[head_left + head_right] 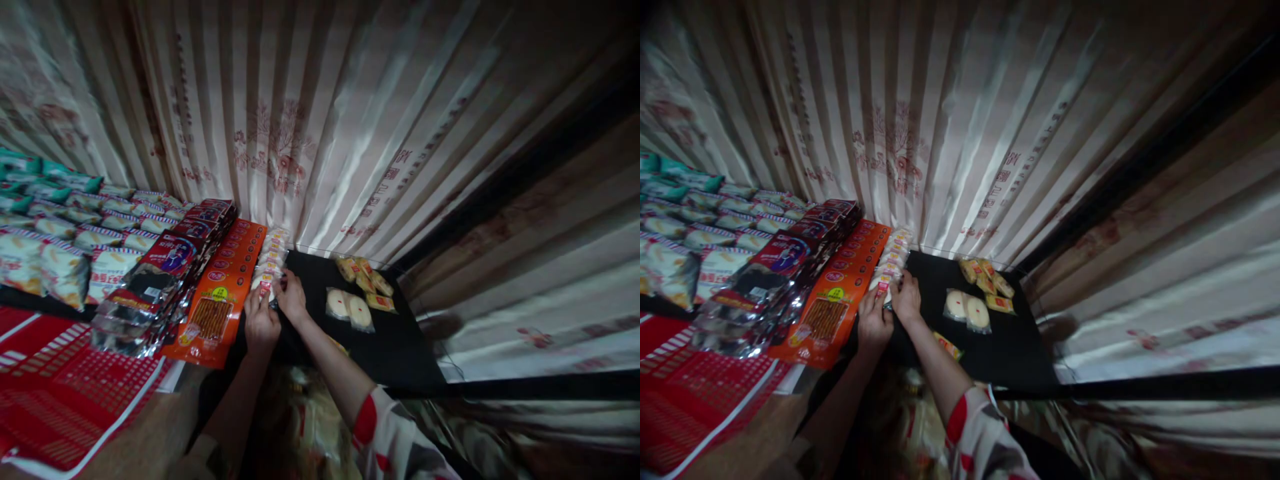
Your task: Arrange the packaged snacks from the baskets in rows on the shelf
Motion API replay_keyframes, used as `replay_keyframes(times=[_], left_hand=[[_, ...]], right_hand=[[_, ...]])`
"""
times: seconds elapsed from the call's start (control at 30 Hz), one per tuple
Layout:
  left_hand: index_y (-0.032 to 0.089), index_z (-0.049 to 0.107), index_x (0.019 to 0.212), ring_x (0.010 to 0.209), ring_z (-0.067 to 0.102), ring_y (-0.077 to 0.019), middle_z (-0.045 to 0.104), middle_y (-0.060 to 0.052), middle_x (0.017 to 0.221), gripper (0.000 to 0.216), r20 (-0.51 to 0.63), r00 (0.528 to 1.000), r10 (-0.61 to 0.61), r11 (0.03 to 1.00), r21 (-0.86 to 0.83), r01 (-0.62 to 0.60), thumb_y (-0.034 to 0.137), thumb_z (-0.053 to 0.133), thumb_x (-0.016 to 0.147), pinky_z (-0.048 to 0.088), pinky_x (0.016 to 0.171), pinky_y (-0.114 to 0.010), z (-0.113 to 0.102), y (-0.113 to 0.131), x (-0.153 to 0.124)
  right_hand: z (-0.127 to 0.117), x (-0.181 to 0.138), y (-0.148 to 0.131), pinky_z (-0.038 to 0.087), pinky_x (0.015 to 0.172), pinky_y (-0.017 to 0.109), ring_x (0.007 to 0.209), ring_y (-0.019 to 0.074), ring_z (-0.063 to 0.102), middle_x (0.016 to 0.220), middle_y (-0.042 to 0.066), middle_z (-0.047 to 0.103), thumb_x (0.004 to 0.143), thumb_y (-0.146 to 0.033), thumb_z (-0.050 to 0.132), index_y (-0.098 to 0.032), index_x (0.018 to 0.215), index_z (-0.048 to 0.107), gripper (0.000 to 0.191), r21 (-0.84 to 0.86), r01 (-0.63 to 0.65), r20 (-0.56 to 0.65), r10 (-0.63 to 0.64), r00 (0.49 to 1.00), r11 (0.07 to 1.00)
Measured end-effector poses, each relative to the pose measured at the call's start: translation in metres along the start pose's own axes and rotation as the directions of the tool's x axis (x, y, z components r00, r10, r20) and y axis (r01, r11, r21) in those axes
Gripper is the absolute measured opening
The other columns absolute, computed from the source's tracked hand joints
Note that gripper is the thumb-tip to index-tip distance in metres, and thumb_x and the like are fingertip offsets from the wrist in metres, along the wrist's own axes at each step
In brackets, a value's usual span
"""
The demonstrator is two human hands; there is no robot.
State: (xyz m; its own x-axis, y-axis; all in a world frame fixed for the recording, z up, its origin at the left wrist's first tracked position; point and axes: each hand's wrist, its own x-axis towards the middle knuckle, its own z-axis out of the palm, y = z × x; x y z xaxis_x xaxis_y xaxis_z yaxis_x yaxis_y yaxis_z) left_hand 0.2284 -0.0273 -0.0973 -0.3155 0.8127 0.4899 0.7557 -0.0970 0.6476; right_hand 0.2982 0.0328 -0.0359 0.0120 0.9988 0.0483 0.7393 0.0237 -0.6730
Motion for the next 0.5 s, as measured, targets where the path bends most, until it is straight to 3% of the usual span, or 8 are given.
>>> replay_keyframes(times=[0.13, 0.27, 0.5], left_hand=[[0.011, 0.056, 0.119, 0.124, 0.039, -0.0293, 0.051, -0.014, 0.131, 0.044, -0.013, 1.000, 0.004, 0.999, -0.035, -0.005, 0.008, 0.045, 0.076, 0.036, 0.105, -0.046, -0.003, 0.000, 0.000], [0.014, 0.058, 0.115, 0.124, 0.040, -0.0285, 0.054, -0.013, 0.127, 0.041, -0.053, 0.998, 0.040, 0.997, -0.068, -0.044, 0.008, 0.044, 0.076, 0.037, 0.103, -0.047, -0.009, 0.004, 0.000], [0.017, 0.064, 0.096, 0.096, 0.058, -0.0202, 0.066, -0.009, 0.100, 0.033, -0.046, 0.979, 0.197, 0.969, -0.144, -0.201, 0.006, 0.038, 0.079, 0.048, 0.088, -0.035, -0.032, 0.016, -0.021]], right_hand=[[-0.007, -0.028, 0.010, 0.051, 0.076, 0.030, 0.089, 0.0183, 0.061, 0.111, 0.014, 0.056, 0.082, -0.025, 0.051, -0.012, 0.124, 0.050, 0.045, 0.119, 0.080, -0.094, -0.069, 0.993, 0.990], [-0.025, -0.077, 0.032, 0.052, 0.069, 0.028, 0.088, 0.0174, 0.061, 0.106, 0.011, 0.058, 0.083, -0.023, 0.047, -0.017, 0.113, 0.057, 0.032, 0.208, 0.195, -0.127, -0.172, 0.977, 0.958], [-0.060, -0.171, 0.081, 0.050, 0.081, 0.031, 0.091, 0.0177, 0.061, 0.097, 0.007, 0.065, 0.085, -0.019, 0.047, -0.021, 0.099, 0.064, 0.022, 0.153, 0.300, 0.036, -0.309, 0.950, 0.941]])
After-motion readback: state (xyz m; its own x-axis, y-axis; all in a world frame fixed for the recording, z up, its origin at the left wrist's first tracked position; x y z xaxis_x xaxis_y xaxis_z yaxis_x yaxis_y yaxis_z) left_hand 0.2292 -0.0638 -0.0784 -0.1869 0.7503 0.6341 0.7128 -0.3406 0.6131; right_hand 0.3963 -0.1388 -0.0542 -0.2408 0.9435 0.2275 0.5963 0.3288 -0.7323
